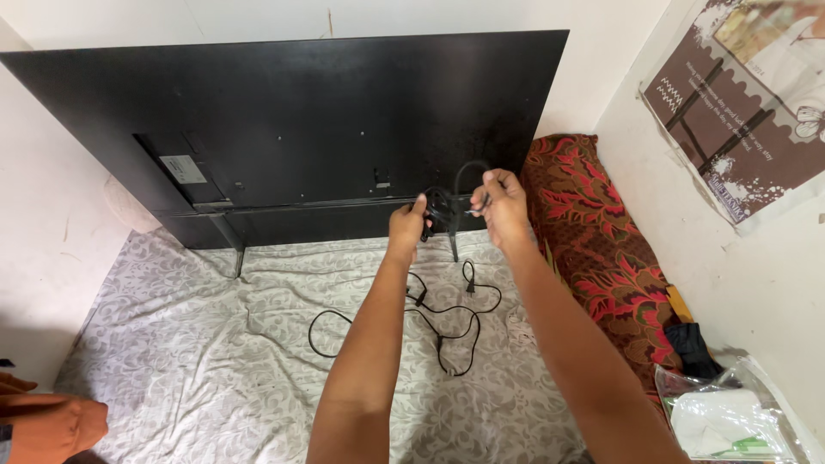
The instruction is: The person picks up a long black cable from a bed, wipes it with a white cloth, and then winds it into a coil using both hands.
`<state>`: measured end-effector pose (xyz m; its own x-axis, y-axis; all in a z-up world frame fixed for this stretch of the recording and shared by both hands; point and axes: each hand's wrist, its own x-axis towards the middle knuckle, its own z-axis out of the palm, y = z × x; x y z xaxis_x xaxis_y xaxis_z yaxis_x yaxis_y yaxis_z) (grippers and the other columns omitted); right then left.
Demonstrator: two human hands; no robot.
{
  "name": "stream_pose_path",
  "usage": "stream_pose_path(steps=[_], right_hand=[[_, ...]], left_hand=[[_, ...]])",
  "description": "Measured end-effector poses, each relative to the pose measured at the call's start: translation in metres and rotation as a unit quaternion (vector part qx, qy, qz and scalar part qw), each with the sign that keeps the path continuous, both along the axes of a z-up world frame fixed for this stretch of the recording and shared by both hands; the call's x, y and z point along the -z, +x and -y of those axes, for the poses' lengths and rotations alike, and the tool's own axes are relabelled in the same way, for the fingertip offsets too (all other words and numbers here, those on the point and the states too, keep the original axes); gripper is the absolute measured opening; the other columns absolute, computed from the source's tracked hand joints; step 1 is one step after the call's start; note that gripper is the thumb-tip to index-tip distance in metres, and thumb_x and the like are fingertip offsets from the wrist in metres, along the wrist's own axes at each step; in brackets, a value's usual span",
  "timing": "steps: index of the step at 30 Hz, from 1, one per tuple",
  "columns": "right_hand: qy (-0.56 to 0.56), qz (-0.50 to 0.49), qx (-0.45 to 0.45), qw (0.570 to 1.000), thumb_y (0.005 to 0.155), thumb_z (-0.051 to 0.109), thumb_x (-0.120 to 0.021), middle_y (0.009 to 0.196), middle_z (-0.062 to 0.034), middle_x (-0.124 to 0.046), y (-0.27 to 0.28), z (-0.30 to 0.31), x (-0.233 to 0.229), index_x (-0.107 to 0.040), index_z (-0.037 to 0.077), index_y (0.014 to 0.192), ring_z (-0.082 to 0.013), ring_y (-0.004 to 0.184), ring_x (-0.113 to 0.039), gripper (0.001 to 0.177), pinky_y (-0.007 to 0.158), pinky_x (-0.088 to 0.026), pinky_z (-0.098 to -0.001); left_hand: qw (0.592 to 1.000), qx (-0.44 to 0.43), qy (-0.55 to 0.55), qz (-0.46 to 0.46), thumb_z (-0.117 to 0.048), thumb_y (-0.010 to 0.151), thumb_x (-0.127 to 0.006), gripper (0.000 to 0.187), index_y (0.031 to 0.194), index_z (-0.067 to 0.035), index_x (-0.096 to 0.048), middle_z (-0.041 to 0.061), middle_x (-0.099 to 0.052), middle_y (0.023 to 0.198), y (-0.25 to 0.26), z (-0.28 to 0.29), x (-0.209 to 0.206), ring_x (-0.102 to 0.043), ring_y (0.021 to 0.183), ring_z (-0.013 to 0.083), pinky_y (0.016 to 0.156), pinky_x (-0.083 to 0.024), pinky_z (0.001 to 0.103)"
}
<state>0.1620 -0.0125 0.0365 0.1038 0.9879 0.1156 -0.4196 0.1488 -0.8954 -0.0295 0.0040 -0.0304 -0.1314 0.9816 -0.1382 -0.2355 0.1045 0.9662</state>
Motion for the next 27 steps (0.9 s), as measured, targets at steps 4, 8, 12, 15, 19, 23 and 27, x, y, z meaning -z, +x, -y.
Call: stream_pose_path(steps=[4, 8, 12, 15, 19, 23, 27], right_hand=[[-0.048, 0.006, 0.004, 0.999, 0.104, 0.024, -0.062, 0.072, -0.0077, -0.065, 0.002, 0.006, -0.008, -0.058, 0.008, 0.107, -0.0115, 0.057, -0.052, 0.018, 0.052, -0.043, -0.0278], [-0.030, 0.102, 0.011, 0.994, 0.103, 0.022, -0.064, 0.075, -0.0072, -0.069, -0.005, 0.011, -0.006, -0.059, 0.006, 0.109, -0.0110, 0.061, -0.057, 0.018, 0.056, -0.045, -0.0261], [-0.017, 0.152, 0.017, 0.988, 0.100, 0.020, -0.064, 0.074, -0.0054, -0.069, -0.020, 0.015, -0.010, -0.058, 0.007, 0.108, -0.0109, 0.062, -0.061, 0.017, 0.057, -0.047, -0.0248], [-0.029, 0.149, 0.016, 0.988, 0.101, 0.018, -0.065, 0.074, -0.0062, -0.067, -0.021, 0.016, -0.012, -0.060, 0.005, 0.108, -0.0121, 0.062, -0.060, 0.016, 0.057, -0.047, -0.0260], [-0.062, 0.130, -0.009, 0.990, 0.097, 0.010, -0.069, 0.086, -0.0064, -0.069, -0.024, 0.013, -0.004, -0.067, 0.002, 0.115, -0.0144, 0.070, -0.065, 0.020, 0.064, -0.055, -0.0304], [-0.133, -0.028, -0.033, 0.990, 0.094, 0.009, -0.068, 0.094, -0.0096, -0.074, -0.022, 0.010, -0.001, -0.068, 0.000, 0.112, -0.0227, 0.087, -0.074, 0.021, 0.081, -0.062, -0.0386], [-0.152, -0.171, -0.075, 0.971, 0.092, 0.013, -0.071, 0.094, -0.0090, -0.072, -0.019, -0.001, 0.003, -0.068, 0.002, 0.108, -0.0258, 0.098, -0.075, 0.019, 0.093, -0.062, -0.0409]], left_hand=[[0.997, 0.027, 0.003, 0.075, -0.034, 0.091, -0.073, 0.045, 0.120, 0.000, -0.068, 0.011, -0.076, 0.103, -0.002, -0.005, 0.015, -0.070, 0.091, 0.0193, 0.085, -0.054, 0.034], [0.995, 0.040, -0.039, -0.081, -0.050, 0.099, -0.065, 0.058, 0.128, 0.001, -0.068, 0.010, -0.069, 0.118, 0.000, 0.009, -0.020, -0.062, 0.112, 0.0179, 0.100, -0.047, 0.036], [0.993, 0.120, -0.005, -0.001, -0.057, 0.100, -0.056, 0.062, 0.116, -0.001, -0.076, 0.011, -0.078, 0.108, 0.008, 0.017, -0.042, -0.070, 0.102, 0.0156, 0.098, -0.050, 0.030], [0.990, 0.133, 0.039, -0.024, -0.047, 0.100, -0.063, 0.050, 0.105, 0.002, -0.075, 0.008, -0.073, 0.089, 0.012, 0.016, -0.038, -0.066, 0.081, 0.0133, 0.077, -0.053, 0.029], [0.980, 0.078, 0.035, 0.180, -0.039, 0.104, -0.064, 0.037, 0.097, -0.003, -0.069, -0.003, -0.056, 0.073, 0.015, 0.010, -0.035, -0.051, 0.063, 0.0095, 0.057, -0.046, 0.024], [0.992, 0.057, 0.030, 0.110, -0.031, 0.102, -0.065, 0.034, 0.115, -0.003, -0.077, -0.004, -0.055, 0.075, 0.014, 0.019, -0.041, -0.049, 0.065, 0.0063, 0.055, -0.045, 0.021], [0.985, 0.064, 0.007, 0.158, -0.023, 0.097, -0.068, 0.038, 0.127, 0.000, -0.072, 0.002, -0.071, 0.095, 0.015, 0.028, -0.049, -0.066, 0.082, 0.0091, 0.073, -0.062, 0.028]])
